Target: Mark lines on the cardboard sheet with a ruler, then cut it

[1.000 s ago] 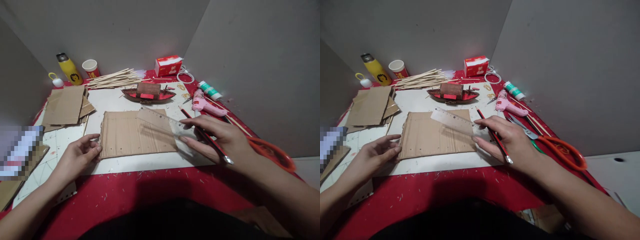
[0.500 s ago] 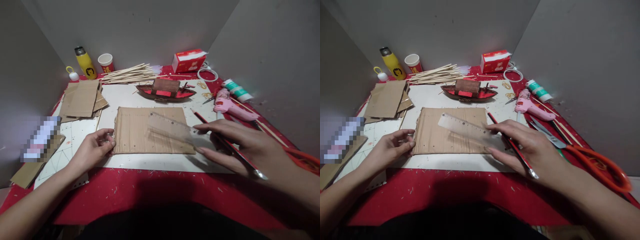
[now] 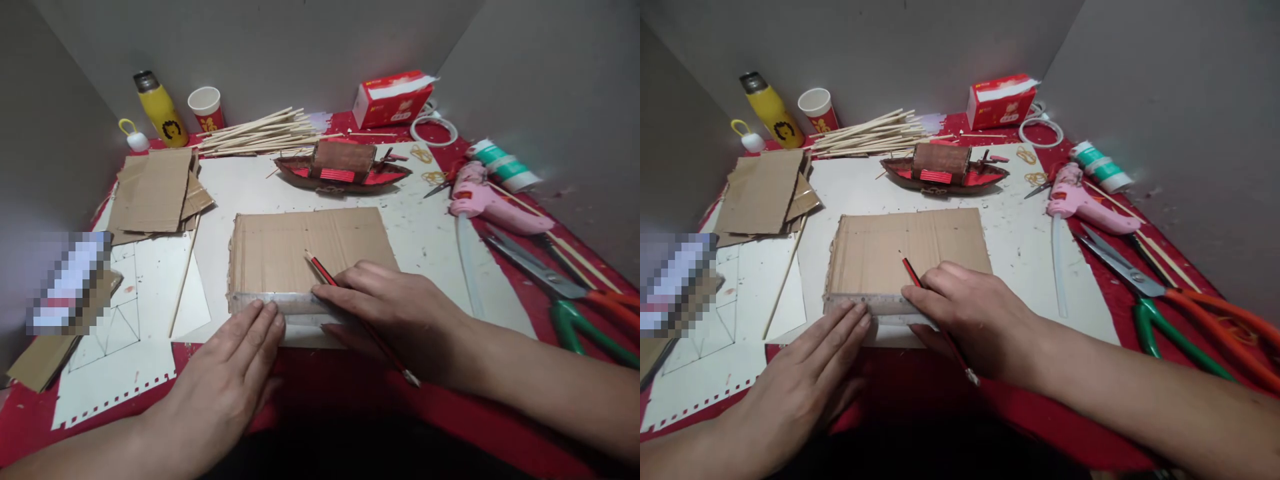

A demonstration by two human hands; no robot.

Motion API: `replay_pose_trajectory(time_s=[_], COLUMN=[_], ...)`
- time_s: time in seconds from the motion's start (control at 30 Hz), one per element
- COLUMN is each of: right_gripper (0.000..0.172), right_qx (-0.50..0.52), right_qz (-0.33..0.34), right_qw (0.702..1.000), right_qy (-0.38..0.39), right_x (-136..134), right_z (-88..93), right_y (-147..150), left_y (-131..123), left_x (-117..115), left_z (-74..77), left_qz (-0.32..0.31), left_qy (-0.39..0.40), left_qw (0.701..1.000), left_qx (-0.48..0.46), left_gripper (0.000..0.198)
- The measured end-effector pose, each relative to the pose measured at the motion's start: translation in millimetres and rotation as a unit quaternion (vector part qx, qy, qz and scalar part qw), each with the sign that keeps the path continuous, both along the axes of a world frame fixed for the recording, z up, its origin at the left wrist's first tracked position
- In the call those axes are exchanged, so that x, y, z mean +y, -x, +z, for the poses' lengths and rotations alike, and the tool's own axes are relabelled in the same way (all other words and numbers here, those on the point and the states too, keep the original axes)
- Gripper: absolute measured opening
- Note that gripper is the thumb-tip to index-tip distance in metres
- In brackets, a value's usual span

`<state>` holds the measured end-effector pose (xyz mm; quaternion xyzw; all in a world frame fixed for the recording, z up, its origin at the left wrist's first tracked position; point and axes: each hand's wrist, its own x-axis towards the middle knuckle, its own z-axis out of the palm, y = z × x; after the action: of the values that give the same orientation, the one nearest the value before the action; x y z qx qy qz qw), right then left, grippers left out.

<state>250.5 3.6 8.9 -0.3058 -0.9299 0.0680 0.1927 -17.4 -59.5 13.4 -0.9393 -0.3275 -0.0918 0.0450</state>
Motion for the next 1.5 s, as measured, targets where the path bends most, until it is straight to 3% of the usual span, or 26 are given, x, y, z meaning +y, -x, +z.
replay_pose_trajectory(time_s=[0.13,0.33,0.43,0.7,1.03,1.3,1.5], right_gripper=[0.032,0.053,0.054,0.045,0.053,0.061,0.055], right_qx=[0.021,0.059,0.048,0.075,0.065,0.071,0.076], right_qz=[-0.027,-0.143,-0.177,-0.168,-0.127,-0.138,-0.142], right_qw=[0.999,0.988,0.983,0.983,0.989,0.988,0.986], right_qy=[0.019,0.022,0.012,0.018,0.042,0.02,0.044], right_x=[-8.3,-35.7,-43.7,-44.8,-40.6,-38.4,-37.5], right_z=[-1.9,2.0,-3.6,-10.0,-12.7,-19.0,-17.0], right_y=[-17.1,-60.3,-72.1,-71.0,-66.5,-62.3,-58.2], left_y=[1.2,4.3,6.0,13.2,2.2,2.0,1.2], left_x=[3.6,10.6,11.6,12.9,7.3,7.4,6.7], left_z=[-8.3,-12.1,-16.8,-23.0,-7.8,-7.3,-7.2], left_qz=[0.004,-0.003,-0.022,-0.061,-0.014,0.008,0.004], left_qy=[0.006,-0.039,-0.051,-0.038,0.022,0.032,0.032], left_qw=[0.999,0.999,0.998,0.997,1.0,0.999,0.999], left_qx=[0.049,0.024,0.031,0.017,-0.002,-0.02,-0.011], left_gripper=[0.048,0.046,0.05,0.055,0.047,0.052,0.05])
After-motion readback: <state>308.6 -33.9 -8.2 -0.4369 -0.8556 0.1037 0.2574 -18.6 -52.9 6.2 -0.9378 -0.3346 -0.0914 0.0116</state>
